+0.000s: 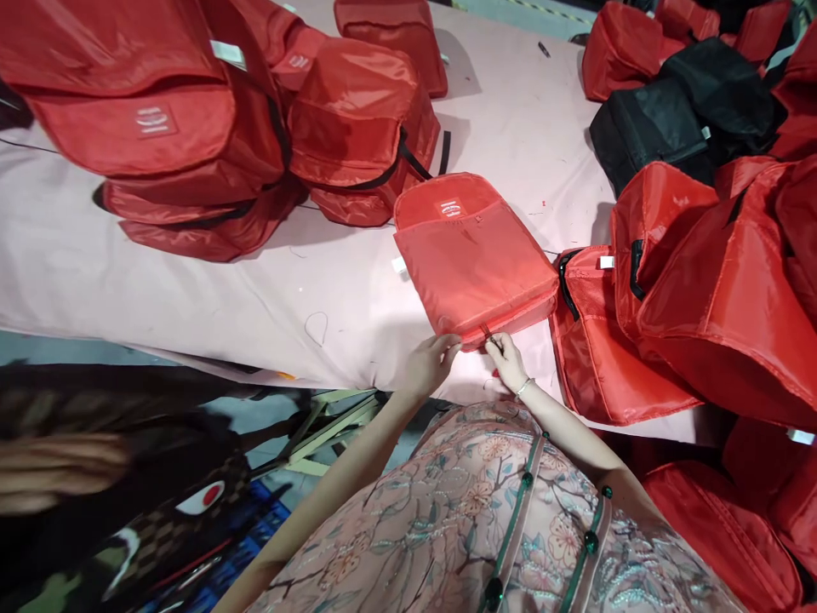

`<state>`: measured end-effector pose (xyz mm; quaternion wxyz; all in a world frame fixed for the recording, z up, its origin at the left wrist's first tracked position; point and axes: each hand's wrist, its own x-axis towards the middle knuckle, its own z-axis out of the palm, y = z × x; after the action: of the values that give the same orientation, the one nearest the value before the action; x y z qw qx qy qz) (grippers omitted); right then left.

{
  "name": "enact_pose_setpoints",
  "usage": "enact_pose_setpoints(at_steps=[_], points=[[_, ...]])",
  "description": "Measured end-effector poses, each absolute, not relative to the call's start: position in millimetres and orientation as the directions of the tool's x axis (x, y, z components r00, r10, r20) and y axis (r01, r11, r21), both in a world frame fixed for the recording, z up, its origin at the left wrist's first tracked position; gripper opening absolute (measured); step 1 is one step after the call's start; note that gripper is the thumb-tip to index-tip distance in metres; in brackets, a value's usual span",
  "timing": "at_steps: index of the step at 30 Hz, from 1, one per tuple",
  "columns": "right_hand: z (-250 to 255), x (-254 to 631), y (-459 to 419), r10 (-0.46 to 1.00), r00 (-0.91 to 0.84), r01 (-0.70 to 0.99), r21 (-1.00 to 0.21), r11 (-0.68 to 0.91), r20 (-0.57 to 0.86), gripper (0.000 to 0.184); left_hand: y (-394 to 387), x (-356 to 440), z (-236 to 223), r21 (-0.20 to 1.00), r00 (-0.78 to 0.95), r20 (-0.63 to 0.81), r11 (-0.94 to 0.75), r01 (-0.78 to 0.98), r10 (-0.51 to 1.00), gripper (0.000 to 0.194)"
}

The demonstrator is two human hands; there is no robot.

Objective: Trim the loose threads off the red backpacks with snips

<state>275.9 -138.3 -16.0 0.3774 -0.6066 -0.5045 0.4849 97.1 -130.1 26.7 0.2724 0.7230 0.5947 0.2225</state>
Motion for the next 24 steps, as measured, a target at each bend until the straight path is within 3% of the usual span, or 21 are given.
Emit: enact_pose_setpoints(at_steps=[3,6,15,24], points=[[-24.9,256.8,-127.6,0.943,0.141,0.129,-0.939,-0.32,-0.302,0.035,-133.5,107.8,17.9,0.402,0.186,-0.048,-0.152,0.903,0.981,0.029],[-29.7,242.1,-118.9,0.889,0.198,0.007,-0.907,-0.422,-0.412,0.039,-133.0,112.6,20.5,0.297,0.192,-0.103,-0.154,0.943,0.976,0.031],[-36.6,236.3,-127.8,0.838,0.233,-0.297,-0.857,-0.421,-0.493,0.038,-111.4,125.5,42.8,0.239,0.093,-0.321,-0.015,0.971,0.943,0.036],[-35.5,240.8,-129.5,0.869,0.157,-0.323,-0.856,-0.403,-0.468,0.038,-99.9,134.5,39.1,0.158,0.16,-0.367,-0.108,0.982,0.916,0.034]])
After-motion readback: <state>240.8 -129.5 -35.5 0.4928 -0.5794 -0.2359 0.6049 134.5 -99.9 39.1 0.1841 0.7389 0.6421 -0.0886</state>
